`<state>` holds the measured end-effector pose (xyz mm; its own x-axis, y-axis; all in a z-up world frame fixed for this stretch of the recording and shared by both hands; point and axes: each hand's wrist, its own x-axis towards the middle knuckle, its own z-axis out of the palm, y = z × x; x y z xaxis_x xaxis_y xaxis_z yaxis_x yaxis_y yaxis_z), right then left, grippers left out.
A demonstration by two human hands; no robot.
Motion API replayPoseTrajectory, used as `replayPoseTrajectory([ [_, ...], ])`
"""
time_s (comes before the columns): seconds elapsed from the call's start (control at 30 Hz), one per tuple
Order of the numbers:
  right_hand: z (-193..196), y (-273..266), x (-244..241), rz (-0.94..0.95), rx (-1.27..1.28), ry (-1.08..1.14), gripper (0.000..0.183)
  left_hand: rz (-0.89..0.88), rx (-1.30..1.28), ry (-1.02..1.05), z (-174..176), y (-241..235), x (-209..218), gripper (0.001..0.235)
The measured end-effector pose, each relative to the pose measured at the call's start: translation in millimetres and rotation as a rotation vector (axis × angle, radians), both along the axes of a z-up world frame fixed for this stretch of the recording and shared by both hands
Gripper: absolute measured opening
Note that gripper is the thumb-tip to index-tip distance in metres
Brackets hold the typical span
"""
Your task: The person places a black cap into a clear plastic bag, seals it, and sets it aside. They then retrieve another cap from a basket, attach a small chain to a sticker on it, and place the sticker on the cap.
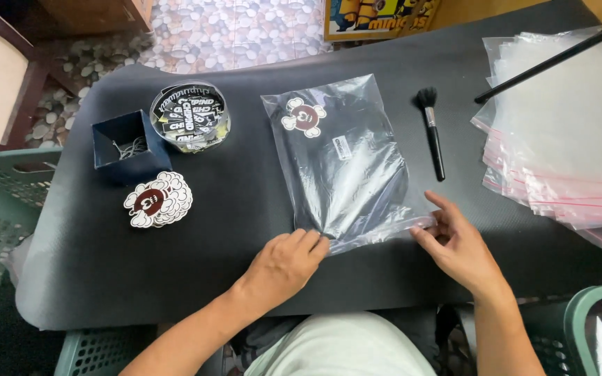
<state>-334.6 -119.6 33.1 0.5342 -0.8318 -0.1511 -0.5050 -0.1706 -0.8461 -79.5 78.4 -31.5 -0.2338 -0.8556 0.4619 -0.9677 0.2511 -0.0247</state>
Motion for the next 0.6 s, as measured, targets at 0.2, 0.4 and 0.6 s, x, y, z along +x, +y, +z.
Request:
replayPoseTrajectory([
  [0.2, -37.8, -18.6, -8.1, -0.072, 0.194, -0.271, 0.039, -0.056, 0.044, 0.176, 54.4, -0.9, -5.4, 0.028],
  [0.4, -47.9, -16.0, -0.9, -0.132, 0.126, -0.356, 0.033, 0.102, -0.131, 0.226, 36.8, -7.8, 1.7, 0.027],
  [0.6, -11.8, -0.8, 7.4, -0.213, 0.2, -0.156, 0.03, 0.586, 0.206, 0.566, 33.0, 11.4, -11.4, 0.057],
])
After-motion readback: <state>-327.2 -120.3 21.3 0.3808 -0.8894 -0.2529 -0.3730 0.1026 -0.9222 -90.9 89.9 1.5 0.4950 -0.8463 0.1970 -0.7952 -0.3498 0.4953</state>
